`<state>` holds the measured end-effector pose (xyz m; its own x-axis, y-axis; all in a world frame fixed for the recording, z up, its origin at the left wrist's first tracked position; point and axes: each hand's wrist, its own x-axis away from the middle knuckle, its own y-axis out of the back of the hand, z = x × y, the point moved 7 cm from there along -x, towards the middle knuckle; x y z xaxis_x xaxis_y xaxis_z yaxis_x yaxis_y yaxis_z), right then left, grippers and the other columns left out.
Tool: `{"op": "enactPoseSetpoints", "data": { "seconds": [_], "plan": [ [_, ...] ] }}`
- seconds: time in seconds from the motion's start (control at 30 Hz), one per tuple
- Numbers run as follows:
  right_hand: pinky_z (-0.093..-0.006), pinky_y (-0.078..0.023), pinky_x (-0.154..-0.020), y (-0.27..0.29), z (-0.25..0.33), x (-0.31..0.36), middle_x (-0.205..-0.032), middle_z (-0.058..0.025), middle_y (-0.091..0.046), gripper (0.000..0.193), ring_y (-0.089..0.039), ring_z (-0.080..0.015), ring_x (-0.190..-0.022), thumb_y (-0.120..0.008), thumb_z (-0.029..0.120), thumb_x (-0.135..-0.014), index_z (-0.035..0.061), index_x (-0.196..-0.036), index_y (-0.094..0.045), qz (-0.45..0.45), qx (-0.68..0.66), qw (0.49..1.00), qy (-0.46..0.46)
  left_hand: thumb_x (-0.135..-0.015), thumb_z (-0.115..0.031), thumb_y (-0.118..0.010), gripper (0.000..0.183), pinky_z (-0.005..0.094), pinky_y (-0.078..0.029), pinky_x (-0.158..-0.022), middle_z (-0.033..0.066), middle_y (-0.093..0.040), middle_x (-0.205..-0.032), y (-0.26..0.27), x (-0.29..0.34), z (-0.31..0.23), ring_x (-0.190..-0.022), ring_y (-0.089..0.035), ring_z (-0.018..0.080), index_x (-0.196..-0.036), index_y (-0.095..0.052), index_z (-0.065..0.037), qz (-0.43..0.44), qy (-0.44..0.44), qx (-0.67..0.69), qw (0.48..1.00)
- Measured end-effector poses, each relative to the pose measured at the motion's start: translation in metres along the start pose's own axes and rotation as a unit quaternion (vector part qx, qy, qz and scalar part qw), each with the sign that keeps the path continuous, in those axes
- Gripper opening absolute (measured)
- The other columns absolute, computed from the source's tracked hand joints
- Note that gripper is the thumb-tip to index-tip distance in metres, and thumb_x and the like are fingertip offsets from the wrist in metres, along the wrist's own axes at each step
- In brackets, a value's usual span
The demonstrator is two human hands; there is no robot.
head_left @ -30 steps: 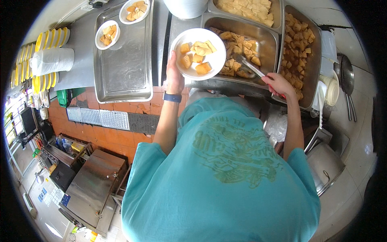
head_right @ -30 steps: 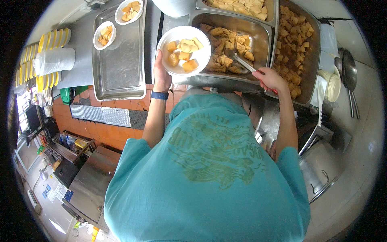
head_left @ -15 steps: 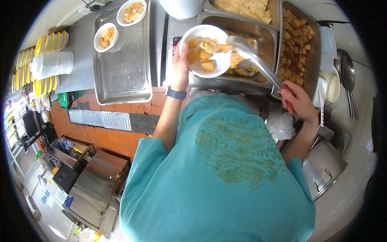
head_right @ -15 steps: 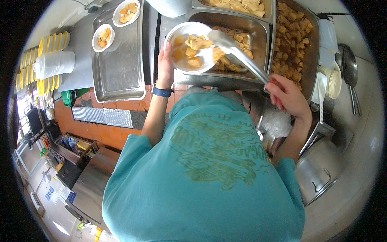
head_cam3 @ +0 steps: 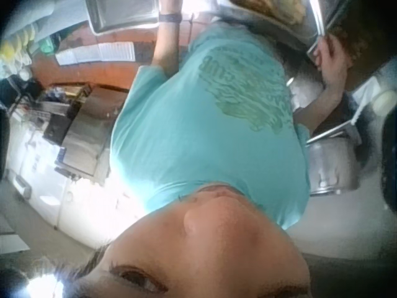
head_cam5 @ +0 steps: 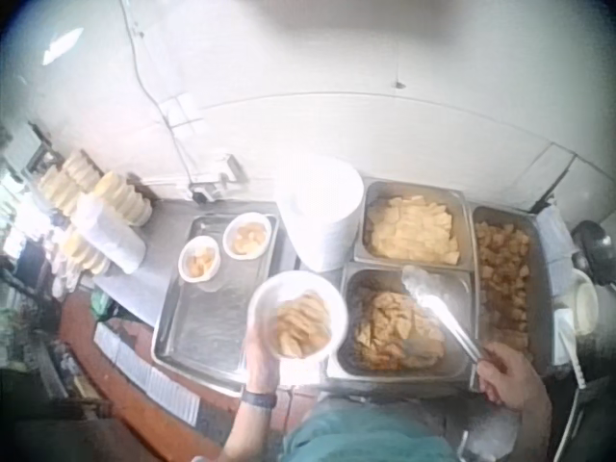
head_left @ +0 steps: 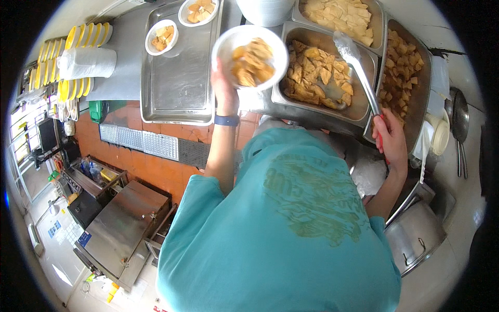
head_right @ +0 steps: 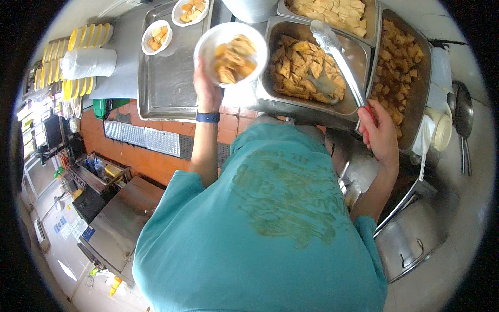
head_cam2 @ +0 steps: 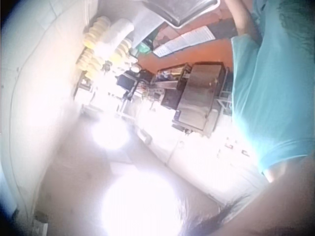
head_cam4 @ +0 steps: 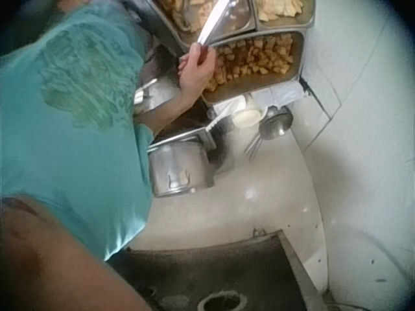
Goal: The person assembles a food order by placing fried tofu and cooked meat into a bowl, adding chopped green onions and a dark sauce, then ladling broth over the contents. The person closes the bowl with a yellow lid and attaches a pink order tag. The person then portions fried tofu into several small bowls.
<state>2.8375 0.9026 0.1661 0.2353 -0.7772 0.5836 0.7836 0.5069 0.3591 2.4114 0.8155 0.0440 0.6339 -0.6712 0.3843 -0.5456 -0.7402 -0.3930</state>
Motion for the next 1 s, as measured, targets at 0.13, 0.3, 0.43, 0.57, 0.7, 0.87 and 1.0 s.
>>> {"op": "enactPoseSetpoints", "data": {
  "seconds": [0.13, 0.3, 0.43, 0.57, 0.7, 0.87, 1.0],
  "plan": [
    [-0.0192, -0.035, -0.042, -0.015, -0.006, -0.002, -0.069, 0.0029, -0.054, 0.032, -0.045, -0.0028, -0.050, -0.059, 0.029, -0.101, 0.0043, -0.123, -0.060, 0.012, -0.018, 1.000, -0.010, -0.107, -0.045, -0.043, 0.060, 0.0408, -0.040, -0.111, 0.0172, -0.047, -0.147, 0.032, -0.014, -0.007, -0.134, -0.048, 0.0277, -0.148, -0.041, 0.000, -0.055, -0.068, -0.052, 0.995],
    [-0.0192, -0.036, -0.043, -0.022, -0.005, -0.008, -0.071, 0.0020, -0.055, 0.033, -0.046, -0.0030, -0.051, -0.060, 0.028, -0.101, 0.0036, -0.124, -0.060, 0.017, -0.045, 0.999, -0.001, -0.108, -0.043, -0.040, 0.061, 0.0413, -0.036, -0.114, 0.0161, -0.045, -0.149, 0.094, -0.046, -0.020, -0.136, -0.045, 0.0296, -0.150, -0.036, 0.001, -0.144, -0.167, -0.113, 0.969],
    [-0.0195, -0.036, -0.043, -0.022, -0.008, -0.012, -0.071, 0.0019, -0.055, 0.036, -0.046, -0.0033, -0.051, -0.061, 0.028, -0.100, 0.0032, -0.126, -0.059, 0.001, -0.028, 1.000, -0.010, -0.108, -0.044, -0.040, 0.057, 0.0412, -0.050, -0.099, 0.0155, -0.048, -0.146, 0.157, -0.103, -0.004, -0.127, -0.054, 0.0299, -0.146, -0.041, -0.002, -0.204, -0.102, -0.056, 0.972],
    [-0.0197, -0.036, -0.043, -0.024, -0.012, -0.017, -0.070, 0.0020, -0.054, 0.038, -0.046, -0.0034, -0.051, -0.062, 0.030, -0.100, 0.0028, -0.126, -0.058, -0.001, -0.019, 1.000, -0.021, -0.107, -0.042, -0.044, 0.049, 0.0379, -0.058, -0.077, 0.0149, -0.057, -0.133, 0.201, -0.157, 0.016, -0.111, -0.065, 0.0279, -0.138, -0.049, -0.004, -0.219, -0.059, -0.081, 0.971],
    [-0.0198, -0.036, -0.043, -0.019, -0.020, -0.020, -0.070, 0.0019, -0.054, 0.040, -0.046, -0.0033, -0.051, -0.062, 0.033, -0.100, 0.0026, -0.125, -0.058, -0.034, -0.010, 0.999, -0.040, -0.105, -0.036, -0.049, 0.042, 0.0350, -0.057, -0.069, 0.0144, -0.068, -0.112, 0.238, -0.191, 0.020, -0.095, -0.068, 0.0238, -0.126, -0.057, 0.001, -0.239, -0.018, -0.093, 0.966],
    [-0.0201, -0.036, -0.044, -0.015, -0.036, -0.019, -0.070, 0.0017, -0.054, 0.043, -0.046, -0.0039, -0.051, -0.063, 0.038, -0.100, 0.0027, -0.123, -0.059, -0.075, 0.008, 0.995, -0.064, -0.101, -0.027, -0.057, 0.036, 0.0359, -0.058, -0.061, 0.0172, -0.068, -0.106, 0.250, -0.188, 0.001, -0.082, -0.070, 0.0237, -0.119, -0.056, 0.004, -0.271, -0.048, -0.202, 0.940],
    [-0.0205, -0.037, -0.044, -0.021, -0.045, -0.019, -0.071, 0.0016, -0.055, 0.046, -0.047, -0.0044, -0.052, -0.064, 0.040, -0.099, 0.0026, -0.124, -0.059, -0.106, 0.002, 0.990, -0.093, -0.095, -0.015, -0.064, 0.031, 0.0387, -0.061, -0.055, 0.0226, -0.066, -0.099, 0.236, -0.192, 0.006, -0.080, -0.071, 0.0288, -0.113, -0.050, 0.006, -0.228, 0.028, -0.219, 0.948]
  ]
}}
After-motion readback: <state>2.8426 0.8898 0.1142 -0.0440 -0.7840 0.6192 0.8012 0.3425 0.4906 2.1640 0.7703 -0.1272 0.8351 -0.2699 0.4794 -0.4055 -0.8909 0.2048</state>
